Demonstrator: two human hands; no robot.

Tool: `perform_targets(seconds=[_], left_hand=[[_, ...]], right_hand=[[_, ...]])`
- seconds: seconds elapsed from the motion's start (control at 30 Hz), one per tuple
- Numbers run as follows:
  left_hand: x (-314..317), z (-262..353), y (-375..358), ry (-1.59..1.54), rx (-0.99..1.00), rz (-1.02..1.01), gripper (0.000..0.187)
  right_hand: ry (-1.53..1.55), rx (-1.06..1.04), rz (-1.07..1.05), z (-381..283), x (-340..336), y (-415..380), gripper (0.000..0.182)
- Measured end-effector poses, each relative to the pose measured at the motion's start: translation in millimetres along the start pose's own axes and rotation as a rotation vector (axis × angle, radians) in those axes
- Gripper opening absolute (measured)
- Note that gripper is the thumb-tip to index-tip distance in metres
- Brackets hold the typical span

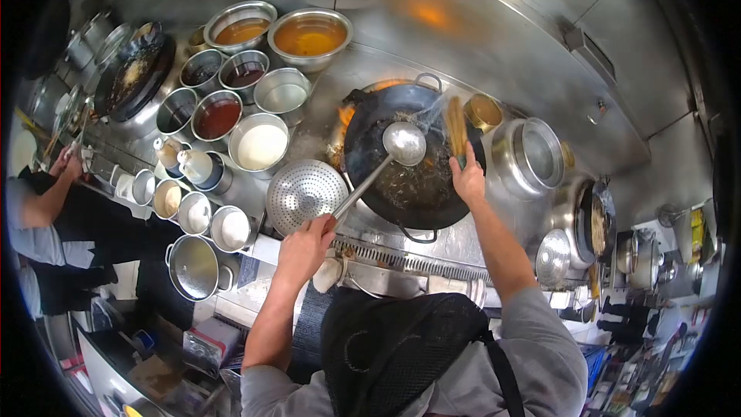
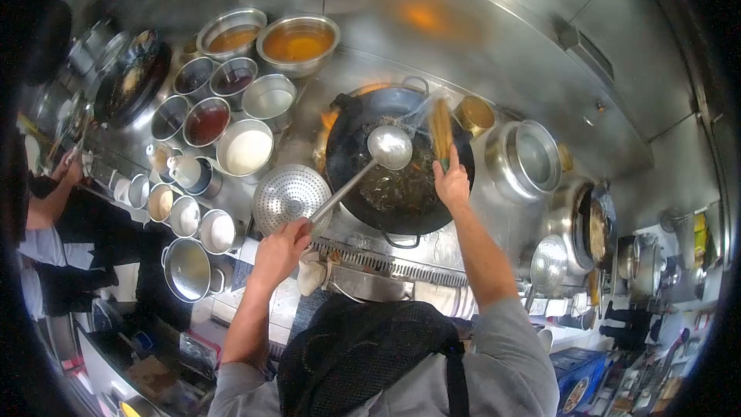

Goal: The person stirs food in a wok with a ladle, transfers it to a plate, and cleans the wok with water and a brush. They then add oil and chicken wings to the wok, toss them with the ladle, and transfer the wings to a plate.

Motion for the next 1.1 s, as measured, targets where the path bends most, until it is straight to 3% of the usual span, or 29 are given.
perform_targets(seconds=[0.03,0.07,0.1,0.13,0.17,0.2,0.23,0.3,0.37,0.43,0.5,0.57,0.6,0.67,0.7,0.77,0.8,0.83,0.9,0.93,1.0,1.03,1.1], left_hand=[[11.2,-11.7,-5.9,-0.205,0.002,0.056,0.031],[26.5,-25.8,-12.4,-0.202,0.007,0.050,0.031],[47.8,-45.0,-20.3,-0.795,-0.298,-0.164,0.035],[56.5,-46.4,-27.1,-1.377,-0.611,-0.389,0.039],[61.8,-43.8,-31.9,-1.368,-0.603,-0.397,0.039],[64.1,-27.4,-34.2,-1.522,-0.702,-0.456,0.040],[68.1,-15.9,-38.1,-1.675,-0.808,-0.518,0.042],[78.0,-17.9,-43.5,-1.667,-0.779,-0.549,0.042],[78.0,-17.0,-47.7,-1.939,-0.701,-0.575,0.041],[76.8,-9.9,-48.8,-1.938,-0.712,-0.582,0.041],[73.0,-5.1,-45.3,-1.931,-0.712,-0.575,0.041],[70.7,-1.3,-45.4,-2.030,-0.774,-0.569,0.037],[71.2,3.6,-49.2,-2.024,-0.785,-0.577,0.037],[70.9,8.9,-47.4,-1.240,-0.598,-0.411,0.030],[76.4,11.0,-46.2,-1.238,-0.589,-0.408,0.030],[75.3,19.2,-41.6,-0.163,0.160,0.153,0.032],[63.4,33.4,-39.3,-0.102,0.019,0.034,0.038],[63.9,35.0,-42.5,-0.103,0.023,0.019,0.038],[64.1,30.7,-35.4,0.241,0.045,0.001,0.039],[75.3,10.9,-30.7,0.244,0.055,0.011,0.039],[108.9,-40.6,-30.7,-0.831,-0.035,-0.128,0.037],[101.7,-39.6,-32.8,-0.830,-0.035,-0.125,0.037],[81.5,-30.7,-32.9,-1.084,-0.555,-0.506,0.040]], right_hand=[[0.002,0.011,0.000,0.4,3.0,-6.6,0.068],[0.146,-0.040,0.093,0.8,5.4,-12.1,0.068],[0.291,-0.094,0.188,0.8,7.7,-17.5,0.067],[0.257,-0.335,0.284,-6.5,9.2,-28.9,0.066],[0.162,-0.290,0.116,-6.4,15.4,-44.2,0.066],[0.057,-0.464,0.028,-2.3,31.3,-56.2,0.068],[-0.153,-0.517,-0.238,-15.2,30.6,-75.3,0.070],[-0.201,-0.685,-0.405,-38.1,15.9,-104.6,0.070],[-0.290,-0.601,-0.392,-29.4,17.2,-83.7,0.070],[-0.071,-0.372,-0.077,-6.7,32.1,-51.0,0.068],[-0.148,-0.330,-0.069,-9.6,32.3,-42.8,0.068],[-0.251,-0.546,-0.304,-28.3,13.5,-66.1,0.069],[-0.246,-0.559,-0.302,-24.9,15.9,-71.9,0.070],[-0.229,-0.440,-0.269,-8.1,20.9,-60.9,0.071],[-0.214,-0.337,-0.238,-6.8,15.2,-54.5,0.072],[-0.165,-0.327,-0.222,-5.1,3.3,-45.4,0.070],[-0.192,-0.333,-0.209,-4.1,-7.9,-34.3,0.068],[-0.218,-0.328,-0.200,1.1,-17.9,-29.1,0.067],[-0.180,-0.302,-0.094,13.9,-42.4,-14.2,0.068],[-0.127,-0.284,-0.042,21.7,-57.2,-6.9,0.068],[0.048,-0.295,0.078,30.4,-92.9,-4.4,0.070],[0.172,-0.323,0.155,28.2,-116.8,-7.9,0.071],[0.311,-0.310,0.298,21.6,-155.6,-14.2,0.070]])
Point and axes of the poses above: each hand's wrist, its own y-axis towards the middle knuckle, its own x-axis out of the palm, z = x × y, the point moved 2 cm from there along y, towards the middle knuckle, and after that the axes turned 1 degree about -x, right-handed, at the moved point
